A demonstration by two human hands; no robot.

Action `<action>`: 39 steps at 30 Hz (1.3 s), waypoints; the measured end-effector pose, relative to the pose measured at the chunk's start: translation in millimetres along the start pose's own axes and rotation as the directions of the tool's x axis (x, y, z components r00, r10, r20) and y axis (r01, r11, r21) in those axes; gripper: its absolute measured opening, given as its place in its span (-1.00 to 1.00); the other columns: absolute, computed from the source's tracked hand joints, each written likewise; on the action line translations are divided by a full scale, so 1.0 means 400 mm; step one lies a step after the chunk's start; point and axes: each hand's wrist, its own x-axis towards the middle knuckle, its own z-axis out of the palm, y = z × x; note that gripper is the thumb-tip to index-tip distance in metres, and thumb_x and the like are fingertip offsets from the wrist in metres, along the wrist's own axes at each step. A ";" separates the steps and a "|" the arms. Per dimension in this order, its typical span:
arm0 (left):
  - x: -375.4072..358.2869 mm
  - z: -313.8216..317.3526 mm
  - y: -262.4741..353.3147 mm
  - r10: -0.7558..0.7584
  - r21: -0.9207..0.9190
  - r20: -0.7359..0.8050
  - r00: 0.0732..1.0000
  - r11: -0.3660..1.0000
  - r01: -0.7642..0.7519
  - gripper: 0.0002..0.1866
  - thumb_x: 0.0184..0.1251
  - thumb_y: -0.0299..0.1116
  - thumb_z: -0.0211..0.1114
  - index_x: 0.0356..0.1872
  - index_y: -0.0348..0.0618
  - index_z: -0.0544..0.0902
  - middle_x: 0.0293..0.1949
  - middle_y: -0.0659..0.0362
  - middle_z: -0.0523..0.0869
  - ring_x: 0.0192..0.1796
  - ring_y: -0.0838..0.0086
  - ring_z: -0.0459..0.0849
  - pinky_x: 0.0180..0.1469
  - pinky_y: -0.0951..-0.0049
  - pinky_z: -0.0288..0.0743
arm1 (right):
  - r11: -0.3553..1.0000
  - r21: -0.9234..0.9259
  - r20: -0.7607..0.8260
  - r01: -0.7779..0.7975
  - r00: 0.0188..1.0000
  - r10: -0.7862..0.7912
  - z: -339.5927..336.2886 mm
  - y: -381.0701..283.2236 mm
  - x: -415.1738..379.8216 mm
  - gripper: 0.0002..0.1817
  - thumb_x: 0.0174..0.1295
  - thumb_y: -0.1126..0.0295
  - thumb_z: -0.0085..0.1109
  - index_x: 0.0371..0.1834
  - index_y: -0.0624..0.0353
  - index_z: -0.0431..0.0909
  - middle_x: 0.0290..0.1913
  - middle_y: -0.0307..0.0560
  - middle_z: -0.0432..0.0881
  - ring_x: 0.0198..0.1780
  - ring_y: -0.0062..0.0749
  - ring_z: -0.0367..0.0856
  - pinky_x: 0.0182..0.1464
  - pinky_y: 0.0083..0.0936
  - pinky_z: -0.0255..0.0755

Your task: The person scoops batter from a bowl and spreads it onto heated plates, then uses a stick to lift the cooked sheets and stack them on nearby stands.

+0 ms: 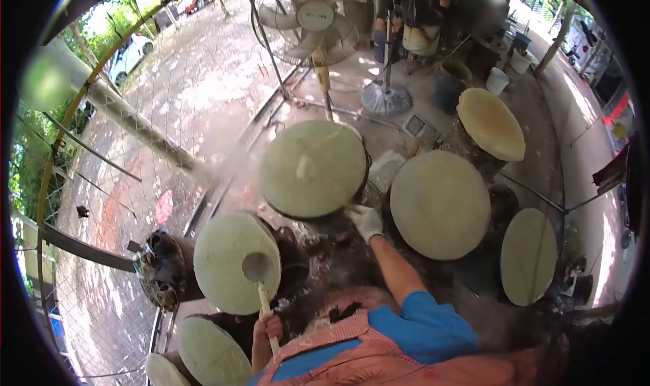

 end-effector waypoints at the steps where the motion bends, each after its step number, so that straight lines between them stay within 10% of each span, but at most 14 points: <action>1: 0.015 -0.031 0.029 -0.098 0.025 0.067 0.993 0.995 0.096 -0.64 0.37 -0.24 -0.06 -0.67 -0.01 0.21 -0.77 0.37 0.10 -0.74 0.67 0.12 -0.72 0.63 0.03 | 0.999 0.038 -0.068 0.026 0.997 -0.023 -0.016 0.047 0.071 -0.65 0.03 0.08 0.17 -0.22 0.05 0.64 -0.31 0.07 0.64 -0.25 -0.13 0.61 -0.22 -0.35 0.39; 4: 0.043 -0.056 0.057 -0.122 0.036 0.126 0.985 0.992 0.118 -0.63 0.36 -0.25 -0.08 -0.69 -0.05 0.21 -0.74 0.36 0.13 -0.74 0.63 0.16 -0.71 0.55 0.09 | 0.993 -0.102 -0.256 -0.063 0.966 0.035 -0.042 0.097 0.260 -0.72 0.07 0.12 0.12 -0.27 0.01 0.64 -0.40 0.08 0.63 -0.31 -0.08 0.60 -0.29 -0.23 0.40; 7: 0.082 -0.030 0.081 -0.072 0.076 0.067 0.995 0.995 0.067 -0.64 0.33 -0.29 -0.07 -0.71 -0.05 0.22 -0.76 0.35 0.14 -0.75 0.61 0.16 -0.72 0.56 0.10 | 0.679 -0.614 -0.014 0.402 0.855 -0.518 -0.021 0.063 0.244 -0.79 0.08 0.15 0.10 -0.30 -0.05 0.58 -0.61 0.03 0.53 -0.48 0.01 0.54 -0.39 -0.15 0.41; 11: 0.188 0.068 0.115 -0.108 -0.180 0.063 0.992 0.977 0.118 -0.65 0.24 -0.33 -0.03 -0.75 -0.02 0.17 -0.76 0.32 0.19 -0.76 0.60 0.17 -0.73 0.57 0.10 | 0.631 -0.562 0.194 0.535 0.826 -0.529 -0.143 -0.002 0.124 -0.82 0.08 0.14 0.11 -0.31 -0.12 0.59 -0.61 0.03 0.53 -0.55 0.00 0.52 -0.49 -0.15 0.38; 15: 0.350 0.154 0.214 -0.007 -0.017 0.138 0.990 1.000 0.009 -0.68 0.26 -0.43 0.00 -0.68 -0.04 0.19 -0.74 0.34 0.16 -0.75 0.65 0.17 -0.74 0.62 0.09 | 0.744 -0.585 -0.039 0.324 0.904 -0.425 -0.129 0.125 0.151 -0.83 0.04 0.18 0.15 -0.41 -0.02 0.59 -0.58 0.07 0.55 -0.52 0.01 0.53 -0.44 -0.13 0.39; 20: 0.494 0.351 0.180 0.110 0.194 0.018 0.994 0.975 -0.112 -0.73 0.26 -0.51 0.00 -0.60 -0.02 0.18 -0.73 0.38 0.15 -0.78 0.70 0.09 -0.81 0.68 -0.01 | 0.585 -0.649 0.164 0.487 0.840 -0.517 -0.158 0.093 0.052 -0.80 0.03 0.19 0.18 -0.47 0.08 0.58 -0.61 0.05 0.52 -0.53 -0.05 0.54 -0.43 -0.14 0.40; 24: 0.604 0.387 0.096 0.505 0.653 -0.080 0.859 0.678 -0.338 -0.81 0.19 -0.50 0.02 -0.49 -0.06 0.19 -0.73 0.34 0.15 -0.77 0.65 0.13 -0.78 0.63 0.02 | 0.596 -0.731 0.018 0.332 0.882 -0.470 -0.122 0.173 -0.028 -0.80 0.04 0.16 0.19 -0.47 0.04 0.58 -0.63 0.00 0.50 -0.58 -0.07 0.52 -0.49 -0.19 0.40; 28: 0.872 0.202 0.194 0.285 0.633 0.013 0.958 0.739 -0.229 -0.69 0.16 -0.49 0.05 -0.68 0.01 0.15 -0.77 0.33 0.13 -0.79 0.63 0.10 -0.77 0.56 -0.03 | 0.564 -0.742 0.053 0.362 0.870 -0.489 -0.020 0.138 -0.140 -0.79 0.05 0.12 0.17 -0.46 0.00 0.60 -0.61 -0.02 0.51 -0.54 -0.07 0.54 -0.49 -0.23 0.41; 31: 0.501 0.339 0.025 0.088 0.193 0.000 0.996 0.977 -0.086 -0.78 0.22 -0.37 0.10 -0.49 -0.05 0.21 -0.75 0.31 0.15 -0.78 0.60 0.14 -0.77 0.59 0.01 | 0.636 -0.633 0.006 0.441 0.825 -0.565 -0.041 0.086 -0.203 -0.81 -0.01 0.14 0.25 -0.46 -0.01 0.62 -0.61 -0.04 0.50 -0.63 -0.12 0.50 -0.57 -0.25 0.38; 32: 0.414 0.297 -0.039 0.519 0.684 0.166 0.838 0.552 -0.477 -0.79 0.28 -0.33 0.07 -0.48 -0.03 0.22 -0.75 0.36 0.14 -0.79 0.66 0.12 -0.79 0.67 -0.05 | 0.560 -0.679 0.036 0.475 0.783 -0.620 -0.068 0.061 -0.230 -0.82 -0.06 0.20 0.30 -0.45 0.00 0.63 -0.60 -0.05 0.51 -0.65 -0.14 0.48 -0.59 -0.27 0.36; 33: 0.362 0.287 -0.055 0.529 0.665 0.168 0.831 0.562 -0.492 -0.79 0.28 -0.33 0.07 -0.48 -0.03 0.22 -0.75 0.36 0.14 -0.79 0.66 0.12 -0.79 0.67 -0.05 | 0.542 -0.680 0.058 0.494 0.773 -0.632 -0.066 0.069 -0.221 -0.82 -0.06 0.20 0.30 -0.45 0.00 0.63 -0.60 -0.05 0.51 -0.65 -0.14 0.48 -0.59 -0.27 0.36; 35: 0.281 0.234 -0.069 0.318 0.631 0.013 0.948 0.733 -0.255 -0.82 0.31 -0.29 0.05 -0.44 0.01 0.25 -0.76 0.37 0.13 -0.80 0.70 0.10 -0.83 0.69 -0.06 | 0.436 -0.612 0.065 0.660 0.591 -0.804 -0.077 0.116 -0.258 -0.83 -0.09 0.22 0.33 -0.50 0.02 0.62 -0.58 -0.06 0.53 -0.66 -0.16 0.47 -0.60 -0.30 0.36; 38: 0.309 0.128 -0.005 -0.247 -0.065 0.161 0.956 0.963 0.260 -0.77 0.36 -0.24 -0.02 -0.54 0.06 0.31 -0.75 0.36 0.15 -0.80 0.73 0.08 -0.86 0.70 -0.03 | 0.601 -0.551 0.064 0.579 0.747 -0.662 -0.076 0.087 -0.318 -0.67 -0.07 0.26 0.33 -0.24 0.16 0.58 -0.34 0.08 0.59 -0.42 -0.12 0.57 -0.38 -0.37 0.44; 39: 0.260 0.150 -0.030 -0.213 -0.191 0.156 0.965 0.952 0.241 -0.70 0.38 -0.21 -0.04 -0.60 0.04 0.30 -0.74 0.36 0.16 -0.80 0.73 0.09 -0.86 0.70 -0.02 | 0.661 -0.499 0.121 0.561 0.800 -0.588 -0.077 0.081 -0.329 -0.52 -0.05 0.33 0.32 0.00 0.23 0.52 -0.16 0.20 0.59 -0.21 -0.07 0.62 -0.19 -0.41 0.49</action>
